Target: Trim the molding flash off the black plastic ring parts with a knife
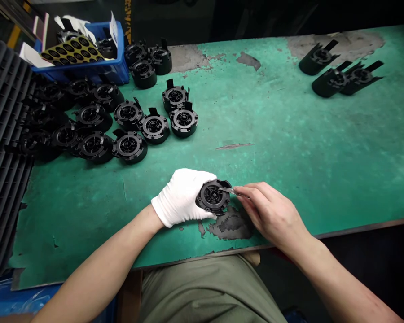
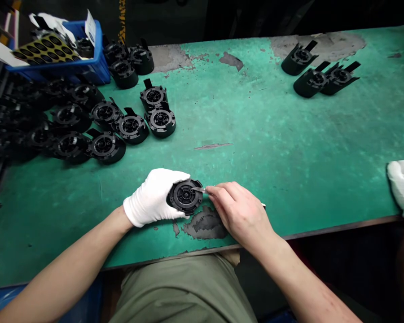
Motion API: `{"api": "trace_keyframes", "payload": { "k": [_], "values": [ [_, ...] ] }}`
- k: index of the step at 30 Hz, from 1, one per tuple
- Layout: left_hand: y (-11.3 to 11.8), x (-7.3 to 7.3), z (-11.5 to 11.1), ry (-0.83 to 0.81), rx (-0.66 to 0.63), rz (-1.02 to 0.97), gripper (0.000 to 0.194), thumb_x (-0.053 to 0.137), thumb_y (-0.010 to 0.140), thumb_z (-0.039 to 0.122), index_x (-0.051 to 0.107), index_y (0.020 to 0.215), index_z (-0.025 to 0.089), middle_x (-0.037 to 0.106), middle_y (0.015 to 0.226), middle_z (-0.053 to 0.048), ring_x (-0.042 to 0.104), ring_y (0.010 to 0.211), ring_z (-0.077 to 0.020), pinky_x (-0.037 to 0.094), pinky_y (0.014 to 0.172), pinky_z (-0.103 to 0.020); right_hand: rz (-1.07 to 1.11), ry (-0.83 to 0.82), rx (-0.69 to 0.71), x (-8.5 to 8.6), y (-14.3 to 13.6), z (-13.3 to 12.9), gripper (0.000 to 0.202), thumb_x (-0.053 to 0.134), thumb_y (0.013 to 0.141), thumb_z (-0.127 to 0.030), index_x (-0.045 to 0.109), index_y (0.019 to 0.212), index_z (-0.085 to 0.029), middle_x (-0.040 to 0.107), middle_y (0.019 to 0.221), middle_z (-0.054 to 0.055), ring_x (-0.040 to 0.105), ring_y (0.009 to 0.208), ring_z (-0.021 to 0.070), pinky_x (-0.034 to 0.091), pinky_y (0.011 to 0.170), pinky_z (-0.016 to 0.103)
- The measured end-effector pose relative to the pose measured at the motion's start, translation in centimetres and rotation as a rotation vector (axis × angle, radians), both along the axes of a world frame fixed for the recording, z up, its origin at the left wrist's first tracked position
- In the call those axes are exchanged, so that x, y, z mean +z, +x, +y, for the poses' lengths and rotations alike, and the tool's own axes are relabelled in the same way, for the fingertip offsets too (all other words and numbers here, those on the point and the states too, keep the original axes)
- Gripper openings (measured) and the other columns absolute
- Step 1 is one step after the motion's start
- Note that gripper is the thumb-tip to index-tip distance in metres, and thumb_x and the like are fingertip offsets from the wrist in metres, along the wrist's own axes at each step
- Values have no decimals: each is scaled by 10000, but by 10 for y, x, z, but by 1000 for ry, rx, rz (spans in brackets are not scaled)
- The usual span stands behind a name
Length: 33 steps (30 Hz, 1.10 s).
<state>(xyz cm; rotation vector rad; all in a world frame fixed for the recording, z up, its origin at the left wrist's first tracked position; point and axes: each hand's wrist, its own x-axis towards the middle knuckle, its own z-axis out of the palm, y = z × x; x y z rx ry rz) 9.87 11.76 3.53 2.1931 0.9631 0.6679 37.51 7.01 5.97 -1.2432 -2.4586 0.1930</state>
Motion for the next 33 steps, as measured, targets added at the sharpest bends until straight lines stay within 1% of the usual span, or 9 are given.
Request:
{"api": "trace_keyframes", "payload": {
  "k": [5, 10, 15, 19, 24, 27, 33],
  "values": [
    [1, 1, 1, -38, -13, 25, 610, 837, 854, 722, 734, 1179, 217, 805, 1021, -73, 804, 973, -325, 576, 896, -428, 10, -17, 1, -2, 1, 0, 257, 640, 1077, -134, 644, 1322, -210, 756, 1123, 93, 733, 948, 217, 599, 817, 347],
    [1, 1, 1, -26, -4, 12, 607, 835, 853, 726, 734, 1173, 220, 811, 1033, -78, 810, 981, -331, 587, 903, -436, 1, -1, 8, 0, 0, 1, 251, 638, 1079, -131, 643, 1317, -211, 756, 1105, 85, 728, 932, 213, 587, 800, 340],
    [0, -1, 0, 12, 9, 2, 622, 826, 849, 757, 733, 1155, 224, 821, 1086, -98, 816, 1020, -351, 599, 914, -452, -33, 30, 19, 0, 0, 1, 260, 670, 1066, -118, 637, 1316, -179, 747, 1102, 92, 701, 925, 212, 564, 802, 338],
    [0, 0, 0, -18, -6, 13, 593, 822, 867, 725, 733, 1164, 220, 810, 1028, -73, 807, 964, -325, 585, 887, -432, -75, 90, 46, 0, 1, 1, 287, 675, 1046, -76, 637, 1321, -150, 748, 1105, 104, 669, 902, 217, 535, 781, 351],
    [1, 0, 0, -19, -6, 24, 597, 817, 864, 729, 732, 1166, 221, 808, 1029, -74, 803, 968, -328, 579, 886, -432, -108, 95, 69, 5, 1, 4, 261, 621, 1069, -79, 642, 1312, -172, 758, 1080, 97, 665, 873, 217, 519, 767, 350],
    [2, 1, 1, -25, -6, 36, 585, 818, 863, 725, 733, 1143, 218, 806, 1007, -69, 804, 951, -332, 581, 871, -434, -113, 99, 79, 9, 0, 4, 249, 613, 1068, -75, 647, 1299, -161, 755, 1059, 101, 666, 860, 217, 517, 758, 348],
    [1, 0, -1, 18, 13, 21, 617, 819, 861, 734, 731, 1176, 211, 824, 1094, -102, 819, 1020, -361, 599, 910, -454, -115, 88, 62, 10, -1, 2, 247, 620, 1070, -91, 650, 1307, -156, 748, 1055, 98, 669, 866, 216, 528, 755, 346]
  ]
}}
